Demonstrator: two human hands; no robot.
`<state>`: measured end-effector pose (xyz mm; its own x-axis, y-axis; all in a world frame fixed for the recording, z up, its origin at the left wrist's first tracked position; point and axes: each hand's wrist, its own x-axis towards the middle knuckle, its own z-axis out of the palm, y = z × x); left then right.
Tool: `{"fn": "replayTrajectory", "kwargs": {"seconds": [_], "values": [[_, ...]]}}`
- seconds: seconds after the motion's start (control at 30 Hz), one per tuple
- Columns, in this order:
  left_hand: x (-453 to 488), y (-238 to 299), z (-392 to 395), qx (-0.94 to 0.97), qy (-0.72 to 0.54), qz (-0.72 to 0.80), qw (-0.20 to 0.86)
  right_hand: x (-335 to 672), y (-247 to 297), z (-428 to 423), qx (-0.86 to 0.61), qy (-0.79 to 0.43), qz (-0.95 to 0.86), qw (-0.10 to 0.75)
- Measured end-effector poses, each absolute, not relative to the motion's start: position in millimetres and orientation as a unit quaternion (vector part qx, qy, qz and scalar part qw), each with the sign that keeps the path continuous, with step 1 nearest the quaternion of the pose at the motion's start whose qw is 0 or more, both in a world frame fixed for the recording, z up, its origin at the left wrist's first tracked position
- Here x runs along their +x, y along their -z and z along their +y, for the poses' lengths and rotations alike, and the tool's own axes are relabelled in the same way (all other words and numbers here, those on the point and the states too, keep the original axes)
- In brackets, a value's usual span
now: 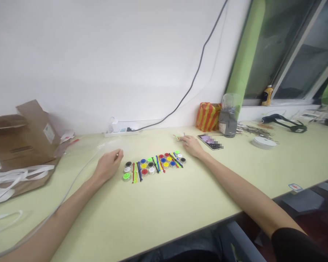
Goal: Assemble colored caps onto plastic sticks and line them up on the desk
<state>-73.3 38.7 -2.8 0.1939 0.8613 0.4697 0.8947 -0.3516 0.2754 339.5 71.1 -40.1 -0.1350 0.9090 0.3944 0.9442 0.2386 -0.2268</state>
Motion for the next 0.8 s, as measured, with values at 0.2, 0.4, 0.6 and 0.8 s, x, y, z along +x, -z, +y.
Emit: {"fn": "replayTrajectory", "kwargs": {"seconds": [0.2, 0.4, 0.6, 0.8], "values": [[-73.4, 3.5, 41.5, -0.774, 0.275, -0.570, 0.017, 341.1, 40.5, 74.2, -0.619, 0.026, -0.750, 0.231], [-75.0, 5.1, 44.1, -0.778, 0.272, -0.566, 0.011, 339.2, 36.6, 74.9, -0.620, 0.019, -0.752, 0.222], [-73.7, 5.8, 43.4, -0.781, 0.272, -0.563, 0.009, 343.0, 35.7, 75.4, -0.649, 0.016, -0.729, 0.216], [-70.4, 3.0, 40.2, -0.777, 0.273, -0.567, 0.005, 347.4, 33.3, 77.5, -0.642, 0.014, -0.740, 0.203]]}}
